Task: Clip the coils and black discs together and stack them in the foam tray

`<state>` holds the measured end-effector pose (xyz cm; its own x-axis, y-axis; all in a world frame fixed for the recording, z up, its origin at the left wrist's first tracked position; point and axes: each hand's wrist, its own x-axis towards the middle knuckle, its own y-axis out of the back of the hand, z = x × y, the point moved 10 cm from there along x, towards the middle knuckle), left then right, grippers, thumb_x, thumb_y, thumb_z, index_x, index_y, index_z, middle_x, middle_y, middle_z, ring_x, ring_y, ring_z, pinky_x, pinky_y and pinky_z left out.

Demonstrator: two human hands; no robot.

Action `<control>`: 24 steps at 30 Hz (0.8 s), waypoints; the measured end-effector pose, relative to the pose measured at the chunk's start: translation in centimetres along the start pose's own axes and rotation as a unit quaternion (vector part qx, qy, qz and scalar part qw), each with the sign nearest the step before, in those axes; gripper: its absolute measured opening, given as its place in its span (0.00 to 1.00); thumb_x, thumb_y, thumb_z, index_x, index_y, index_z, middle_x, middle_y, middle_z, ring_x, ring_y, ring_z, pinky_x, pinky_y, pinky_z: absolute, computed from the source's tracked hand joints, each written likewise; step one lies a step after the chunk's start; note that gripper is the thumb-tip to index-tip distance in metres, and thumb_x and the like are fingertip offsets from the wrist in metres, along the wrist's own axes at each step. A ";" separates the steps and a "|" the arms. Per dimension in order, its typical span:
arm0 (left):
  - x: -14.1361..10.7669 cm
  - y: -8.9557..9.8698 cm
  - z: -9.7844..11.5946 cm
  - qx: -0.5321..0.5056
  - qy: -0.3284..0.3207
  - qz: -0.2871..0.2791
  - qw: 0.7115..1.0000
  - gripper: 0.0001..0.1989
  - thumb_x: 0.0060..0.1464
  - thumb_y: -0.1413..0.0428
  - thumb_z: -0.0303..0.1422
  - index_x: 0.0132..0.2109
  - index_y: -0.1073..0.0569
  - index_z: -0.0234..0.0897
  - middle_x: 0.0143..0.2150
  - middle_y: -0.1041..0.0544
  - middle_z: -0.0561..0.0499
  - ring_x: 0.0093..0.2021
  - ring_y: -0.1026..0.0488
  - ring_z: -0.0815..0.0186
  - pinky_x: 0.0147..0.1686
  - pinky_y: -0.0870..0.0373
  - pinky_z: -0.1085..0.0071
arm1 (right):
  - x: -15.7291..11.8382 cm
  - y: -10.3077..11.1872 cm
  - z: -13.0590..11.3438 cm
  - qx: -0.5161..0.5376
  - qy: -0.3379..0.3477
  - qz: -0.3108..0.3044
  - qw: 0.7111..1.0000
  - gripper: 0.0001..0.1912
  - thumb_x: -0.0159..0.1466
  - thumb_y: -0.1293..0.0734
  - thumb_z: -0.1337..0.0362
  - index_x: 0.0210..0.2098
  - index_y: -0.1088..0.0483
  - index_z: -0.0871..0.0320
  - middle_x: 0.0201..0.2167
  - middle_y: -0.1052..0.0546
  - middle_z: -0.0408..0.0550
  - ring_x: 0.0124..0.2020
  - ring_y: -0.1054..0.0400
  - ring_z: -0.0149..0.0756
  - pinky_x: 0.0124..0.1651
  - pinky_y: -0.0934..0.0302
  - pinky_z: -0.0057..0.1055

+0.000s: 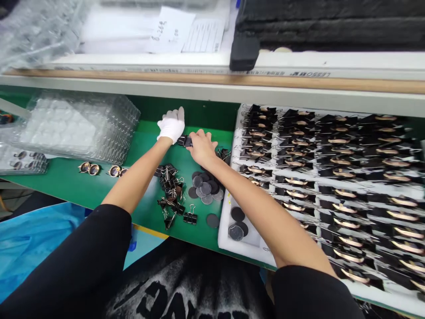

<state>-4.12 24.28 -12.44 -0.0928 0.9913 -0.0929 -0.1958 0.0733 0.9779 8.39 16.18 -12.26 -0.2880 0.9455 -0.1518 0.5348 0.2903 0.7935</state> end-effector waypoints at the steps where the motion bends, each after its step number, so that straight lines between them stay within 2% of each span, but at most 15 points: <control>1: -0.3 0.7 0.1 -0.016 0.001 0.010 1.000 0.26 0.68 0.60 0.31 0.71 0.38 0.40 0.64 0.30 0.32 0.64 0.36 0.39 0.55 0.38 0.42 | -0.1 0.1 -0.1 0.007 -0.002 0.000 1.000 0.15 0.67 0.30 0.66 0.53 0.29 0.53 0.59 0.32 0.58 0.60 0.42 0.60 0.52 0.38 0.59; 4: -1.5 3.4 0.7 -0.080 -0.012 0.021 0.996 0.27 0.72 0.67 0.35 0.60 0.27 0.37 0.58 0.24 0.37 0.59 0.29 0.49 0.57 0.34 0.52 | -0.3 1.1 -0.7 0.043 -0.009 -0.002 0.999 0.13 0.67 0.31 0.66 0.52 0.28 0.54 0.59 0.33 0.60 0.62 0.42 0.60 0.55 0.38 0.58; 6: -2.9 5.6 1.4 -0.124 -0.053 0.014 0.991 0.32 0.73 0.73 0.38 0.54 0.24 0.35 0.54 0.21 0.41 0.55 0.26 0.57 0.56 0.32 0.61 | -0.6 2.3 -1.0 0.087 -0.011 -0.013 0.996 0.12 0.68 0.30 0.64 0.50 0.27 0.57 0.58 0.31 0.61 0.61 0.39 0.57 0.56 0.36 0.53; 8: -5.3 7.8 2.4 -0.156 -0.117 -0.002 0.981 0.34 0.73 0.74 0.40 0.53 0.24 0.35 0.53 0.19 0.44 0.52 0.24 0.62 0.55 0.30 0.67 | -1.3 3.8 -1.3 0.153 -0.009 -0.046 0.987 0.12 0.71 0.32 0.57 0.49 0.26 0.58 0.53 0.26 0.60 0.56 0.31 0.50 0.53 0.32 0.45; 9: -6.8 8.9 2.9 -0.165 -0.149 -0.013 0.975 0.32 0.73 0.72 0.41 0.53 0.24 0.36 0.53 0.19 0.46 0.51 0.24 0.63 0.54 0.29 0.68 | -1.9 4.5 -1.4 0.190 -0.006 -0.072 0.979 0.14 0.73 0.35 0.54 0.49 0.25 0.57 0.49 0.23 0.58 0.51 0.28 0.46 0.50 0.30 0.42; 11: -10.1 10.6 3.9 -0.171 -0.206 -0.033 0.963 0.24 0.71 0.61 0.44 0.54 0.24 0.40 0.54 0.19 0.50 0.51 0.24 0.64 0.53 0.29 0.69 | -3.8 5.9 -1.5 0.261 0.001 -0.134 0.956 0.21 0.75 0.41 0.49 0.48 0.24 0.56 0.44 0.20 0.55 0.42 0.24 0.40 0.45 0.27 0.37; 13: -13.3 11.4 4.9 -0.173 -0.241 -0.053 0.953 0.19 0.66 0.52 0.46 0.54 0.24 0.43 0.50 0.18 0.51 0.47 0.23 0.63 0.49 0.28 0.68 | -6.3 7.1 -1.3 0.310 0.003 -0.190 0.931 0.25 0.75 0.42 0.45 0.45 0.22 0.56 0.41 0.18 0.54 0.36 0.24 0.37 0.41 0.26 0.35; 15: -15.9 11.2 6.1 -0.173 -0.257 -0.079 0.948 0.17 0.64 0.49 0.47 0.50 0.24 0.44 0.45 0.18 0.52 0.42 0.23 0.63 0.44 0.28 0.68 | -8.8 8.2 -0.4 0.345 -0.008 -0.227 0.911 0.27 0.71 0.38 0.41 0.40 0.21 0.57 0.38 0.17 0.56 0.32 0.25 0.37 0.38 0.27 0.35; 17: -17.9 10.0 7.7 -0.166 -0.270 -0.107 0.943 0.16 0.64 0.48 0.49 0.47 0.23 0.46 0.41 0.18 0.54 0.39 0.23 0.63 0.40 0.30 0.67 | -11.2 9.1 1.1 0.352 -0.017 -0.243 0.904 0.27 0.66 0.33 0.39 0.37 0.21 0.58 0.34 0.18 0.55 0.29 0.27 0.38 0.34 0.29 0.35; 18: -18.7 9.2 8.7 -0.161 -0.279 -0.118 0.939 0.16 0.63 0.47 0.49 0.46 0.23 0.46 0.40 0.18 0.54 0.38 0.23 0.63 0.38 0.30 0.67 | -12.2 9.6 2.0 0.334 -0.009 -0.244 0.910 0.25 0.64 0.30 0.40 0.38 0.21 0.57 0.32 0.18 0.53 0.29 0.27 0.38 0.33 0.30 0.34; 20: -20.0 7.6 10.9 -0.152 -0.303 -0.125 0.933 0.16 0.62 0.44 0.50 0.47 0.22 0.47 0.41 0.18 0.54 0.39 0.23 0.62 0.37 0.31 0.67 | -14.0 10.7 3.7 0.238 0.036 -0.222 0.945 0.20 0.62 0.27 0.46 0.42 0.20 0.55 0.33 0.19 0.48 0.31 0.27 0.38 0.35 0.32 0.33; 22: -21.0 6.1 13.1 -0.130 -0.327 -0.104 0.930 0.16 0.61 0.43 0.50 0.49 0.22 0.47 0.43 0.18 0.52 0.41 0.23 0.60 0.39 0.32 0.66 | -15.6 11.9 5.6 0.120 0.079 -0.174 0.974 0.16 0.64 0.28 0.52 0.47 0.21 0.52 0.37 0.19 0.46 0.35 0.26 0.39 0.39 0.33 0.34; 24: -22.0 4.7 15.0 -0.081 -0.353 -0.064 0.930 0.17 0.63 0.45 0.49 0.50 0.22 0.45 0.44 0.19 0.50 0.44 0.23 0.58 0.42 0.33 0.63 | -16.9 12.7 7.7 0.040 0.082 -0.113 0.989 0.15 0.65 0.30 0.55 0.49 0.21 0.52 0.43 0.21 0.49 0.41 0.27 0.43 0.45 0.34 0.38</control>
<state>11.66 4.47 -3.01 0.5936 0.8048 -0.0045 -0.3115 0.2349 0.9208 26.14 4.99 -4.14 -0.5289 0.8204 -0.2174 0.5019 0.5089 0.6994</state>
